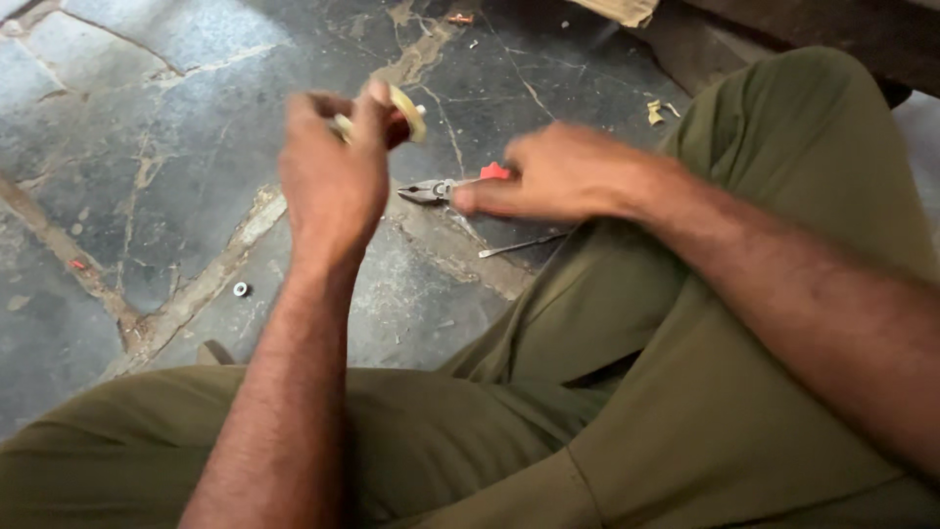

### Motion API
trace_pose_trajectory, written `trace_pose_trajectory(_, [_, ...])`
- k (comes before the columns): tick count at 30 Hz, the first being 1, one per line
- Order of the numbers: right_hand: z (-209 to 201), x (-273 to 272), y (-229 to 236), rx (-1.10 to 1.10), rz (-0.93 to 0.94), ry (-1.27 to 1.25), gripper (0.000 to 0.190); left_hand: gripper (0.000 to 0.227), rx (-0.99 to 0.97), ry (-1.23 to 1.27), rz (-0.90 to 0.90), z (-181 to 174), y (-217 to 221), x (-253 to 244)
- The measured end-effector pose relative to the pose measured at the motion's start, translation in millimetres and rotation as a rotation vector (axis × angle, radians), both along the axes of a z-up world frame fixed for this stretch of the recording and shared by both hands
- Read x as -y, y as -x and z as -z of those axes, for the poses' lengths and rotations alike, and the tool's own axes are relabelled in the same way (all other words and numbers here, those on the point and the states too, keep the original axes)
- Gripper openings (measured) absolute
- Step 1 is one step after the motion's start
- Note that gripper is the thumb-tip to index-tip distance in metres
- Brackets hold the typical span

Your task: The person sits on the floor and winds a copper wire around a small cylindrical bobbin. They use pliers to cut the wire and continue wrapping it by hand.

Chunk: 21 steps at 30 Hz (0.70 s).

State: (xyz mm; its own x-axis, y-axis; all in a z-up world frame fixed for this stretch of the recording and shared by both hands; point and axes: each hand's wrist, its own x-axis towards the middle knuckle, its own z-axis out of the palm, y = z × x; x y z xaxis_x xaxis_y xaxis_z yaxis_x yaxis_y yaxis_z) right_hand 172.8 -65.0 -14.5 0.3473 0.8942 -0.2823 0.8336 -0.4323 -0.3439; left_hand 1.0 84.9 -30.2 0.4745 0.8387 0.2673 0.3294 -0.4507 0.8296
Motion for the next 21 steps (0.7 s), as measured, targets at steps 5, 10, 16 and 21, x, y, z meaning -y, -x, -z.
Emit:
trace_pose_trajectory(5, [4.1,7.2,-3.1,-0.494,-0.334,-0.148,0.043,0.062,0.127,0.329,-0.1,3.8,4.4,-10.9])
trace_pose_trajectory(10, [9.6,2.0,-46.4,-1.376,-0.118,-0.796,0.024,0.076,0.263,0.758,0.148,-19.4,6.4,-2.6])
trace_pose_trajectory(16, [15.8,9.9,-56.4,-1.709,0.174,-0.883,0.023,0.069,0.025,0.765,0.662,-9.1,-10.1,31.6])
trace_pose_trajectory(21, [27.2,5.0,-60.5,-2.097,0.168,-0.82,0.025,0.051,-0.045,0.6,0.733,-11.6,-9.7,43.8])
